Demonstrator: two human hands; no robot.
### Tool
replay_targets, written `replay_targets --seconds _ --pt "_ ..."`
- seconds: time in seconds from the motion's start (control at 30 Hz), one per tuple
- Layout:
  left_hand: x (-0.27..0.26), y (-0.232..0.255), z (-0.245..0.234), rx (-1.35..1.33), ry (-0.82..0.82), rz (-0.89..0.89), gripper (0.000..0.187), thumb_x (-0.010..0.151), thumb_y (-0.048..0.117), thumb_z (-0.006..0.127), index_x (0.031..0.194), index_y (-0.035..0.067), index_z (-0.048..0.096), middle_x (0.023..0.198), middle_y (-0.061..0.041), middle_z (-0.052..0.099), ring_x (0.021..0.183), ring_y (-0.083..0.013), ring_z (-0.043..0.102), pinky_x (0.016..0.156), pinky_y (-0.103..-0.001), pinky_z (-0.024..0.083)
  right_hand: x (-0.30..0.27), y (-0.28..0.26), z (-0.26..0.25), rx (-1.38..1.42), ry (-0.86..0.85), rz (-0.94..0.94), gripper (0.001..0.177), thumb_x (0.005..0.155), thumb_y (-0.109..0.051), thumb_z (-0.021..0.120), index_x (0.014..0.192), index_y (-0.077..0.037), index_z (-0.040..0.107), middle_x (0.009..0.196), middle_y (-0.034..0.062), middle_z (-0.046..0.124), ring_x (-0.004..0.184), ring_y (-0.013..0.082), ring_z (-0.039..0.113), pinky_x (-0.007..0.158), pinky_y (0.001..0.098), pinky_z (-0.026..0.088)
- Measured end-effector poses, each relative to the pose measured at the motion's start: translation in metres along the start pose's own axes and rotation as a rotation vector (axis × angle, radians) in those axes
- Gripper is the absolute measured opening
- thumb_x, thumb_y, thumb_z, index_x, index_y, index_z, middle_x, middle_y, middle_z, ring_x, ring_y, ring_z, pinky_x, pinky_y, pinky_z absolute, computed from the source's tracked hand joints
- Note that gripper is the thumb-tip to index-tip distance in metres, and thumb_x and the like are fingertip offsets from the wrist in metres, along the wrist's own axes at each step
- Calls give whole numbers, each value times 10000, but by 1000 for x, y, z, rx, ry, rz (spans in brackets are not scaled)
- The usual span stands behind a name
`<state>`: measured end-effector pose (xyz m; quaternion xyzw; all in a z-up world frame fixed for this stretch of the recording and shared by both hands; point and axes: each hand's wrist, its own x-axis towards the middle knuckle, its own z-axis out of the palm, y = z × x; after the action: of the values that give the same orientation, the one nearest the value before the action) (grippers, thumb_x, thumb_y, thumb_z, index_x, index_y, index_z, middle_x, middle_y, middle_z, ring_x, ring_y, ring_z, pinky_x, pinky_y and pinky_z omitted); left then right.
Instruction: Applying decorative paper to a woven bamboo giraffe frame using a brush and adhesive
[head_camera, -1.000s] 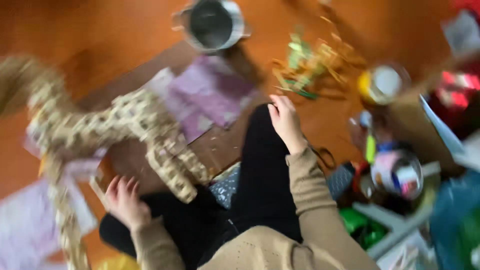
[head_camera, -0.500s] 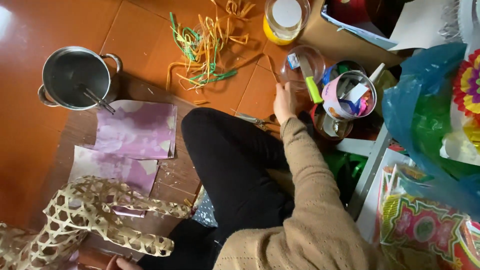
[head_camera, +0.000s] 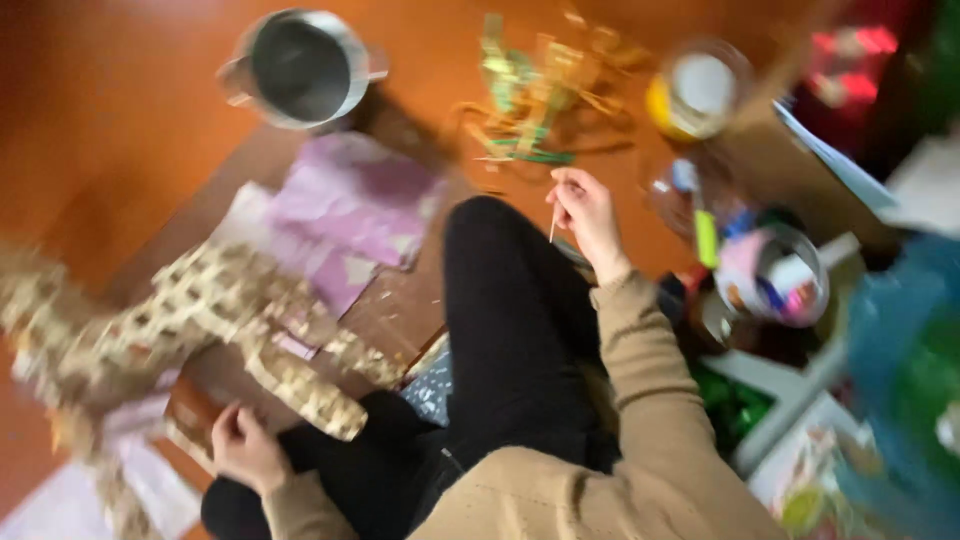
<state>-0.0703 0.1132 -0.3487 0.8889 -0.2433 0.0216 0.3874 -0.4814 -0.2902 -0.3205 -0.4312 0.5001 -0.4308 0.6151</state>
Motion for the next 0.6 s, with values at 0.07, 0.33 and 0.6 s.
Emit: replay_targets --seconds 0.07,0.33,0.6 --pt "9 4 0 14 51 -57 104 974 14 626 1049 -2 695 1002 -127 675 946 -229 610 875 -323 480 -2 -9 39 73 -127 49 186 932 -73 605 1081 28 651 835 176 652 549 105 525 466 198 364" --pt "59 14 8 -210 280 -128 138 849 88 688 957 155 740 884 -69 716 895 -264 687 803 -377 537 -25 44 89 -662 -279 -122 209 1022 -204 659 1186 -75 657 947 161 689 659 142 634 597 252 541" --pt "144 -43 30 -562 492 -345 105 903 112 648 974 128 723 739 -46 702 672 -136 648 649 -307 529 -59 -8 240 -858 -636 -394 180 934 -7 672 1110 -26 705 1007 151 662 700 198 616 513 245 522"
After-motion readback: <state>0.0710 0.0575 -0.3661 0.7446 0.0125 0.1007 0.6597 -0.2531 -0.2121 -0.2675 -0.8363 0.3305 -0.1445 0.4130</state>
